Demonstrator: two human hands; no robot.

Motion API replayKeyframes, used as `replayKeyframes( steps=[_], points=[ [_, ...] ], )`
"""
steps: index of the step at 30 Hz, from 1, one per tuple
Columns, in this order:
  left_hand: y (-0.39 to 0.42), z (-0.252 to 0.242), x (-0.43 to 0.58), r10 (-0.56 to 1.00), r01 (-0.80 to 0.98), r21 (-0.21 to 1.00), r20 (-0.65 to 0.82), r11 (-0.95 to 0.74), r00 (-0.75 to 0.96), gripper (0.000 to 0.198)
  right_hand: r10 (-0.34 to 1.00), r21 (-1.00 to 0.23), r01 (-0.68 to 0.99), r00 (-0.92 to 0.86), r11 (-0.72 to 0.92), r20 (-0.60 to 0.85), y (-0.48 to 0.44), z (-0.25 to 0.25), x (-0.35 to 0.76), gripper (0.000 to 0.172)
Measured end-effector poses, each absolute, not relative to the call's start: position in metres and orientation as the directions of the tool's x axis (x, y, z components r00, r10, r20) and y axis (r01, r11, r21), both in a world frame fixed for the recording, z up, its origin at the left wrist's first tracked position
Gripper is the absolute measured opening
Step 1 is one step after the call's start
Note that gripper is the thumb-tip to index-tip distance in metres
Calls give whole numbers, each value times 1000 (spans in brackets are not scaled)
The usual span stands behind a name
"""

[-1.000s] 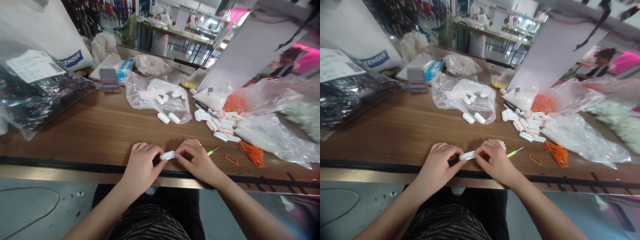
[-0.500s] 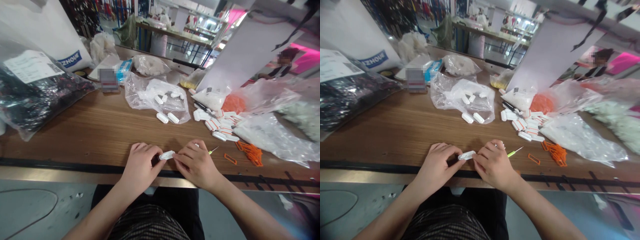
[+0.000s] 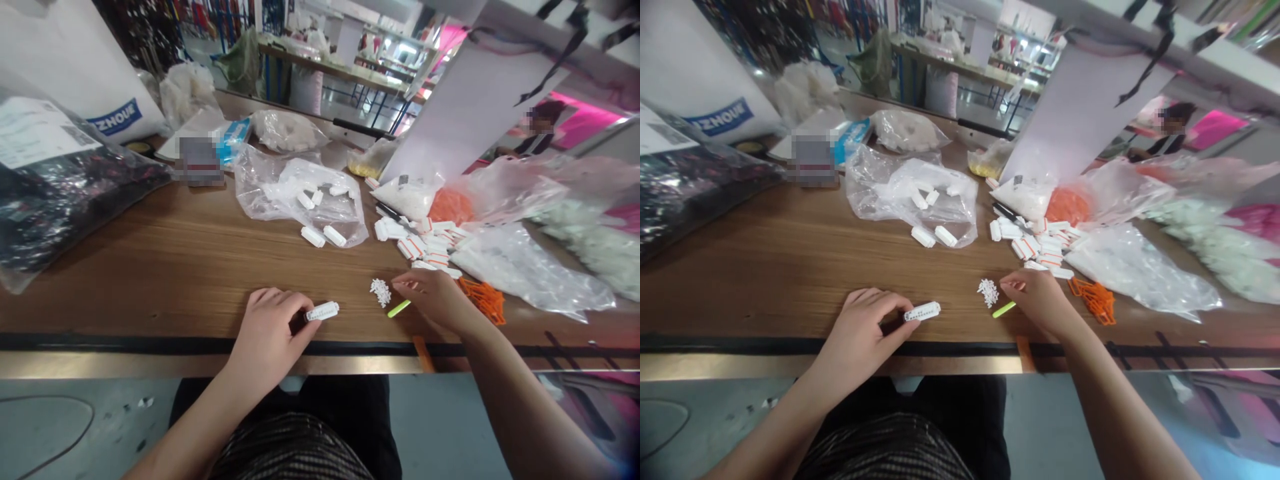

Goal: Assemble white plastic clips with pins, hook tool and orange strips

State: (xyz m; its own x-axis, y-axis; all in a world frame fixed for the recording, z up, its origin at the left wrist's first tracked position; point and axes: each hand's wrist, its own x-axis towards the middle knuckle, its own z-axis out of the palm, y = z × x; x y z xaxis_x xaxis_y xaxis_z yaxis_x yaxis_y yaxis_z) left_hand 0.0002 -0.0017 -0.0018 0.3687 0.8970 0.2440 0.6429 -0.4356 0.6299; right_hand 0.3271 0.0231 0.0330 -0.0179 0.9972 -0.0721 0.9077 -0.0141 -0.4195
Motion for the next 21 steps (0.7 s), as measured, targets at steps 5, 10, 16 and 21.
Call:
replayKeyframes(
  steps=[5,10,16,21],
  points=[
    [-2,-2,0,897,645,627,244,-436,369,10,990,-445,895,-25,-40,-139,19,30,327,23],
    [-2,-2,0,896,644,627,245,-439,371,11,990,-449,893,-51,-14,-132,16,32,320,20],
    [-3,-2,0,899,641,636,235,-430,370,12,996,-386,922,-60,27,-73,17,23,317,21],
    [-2,-2,1,902,637,644,236,-424,362,11,995,-458,888,-7,-39,-99,16,25,316,22]
  ],
)
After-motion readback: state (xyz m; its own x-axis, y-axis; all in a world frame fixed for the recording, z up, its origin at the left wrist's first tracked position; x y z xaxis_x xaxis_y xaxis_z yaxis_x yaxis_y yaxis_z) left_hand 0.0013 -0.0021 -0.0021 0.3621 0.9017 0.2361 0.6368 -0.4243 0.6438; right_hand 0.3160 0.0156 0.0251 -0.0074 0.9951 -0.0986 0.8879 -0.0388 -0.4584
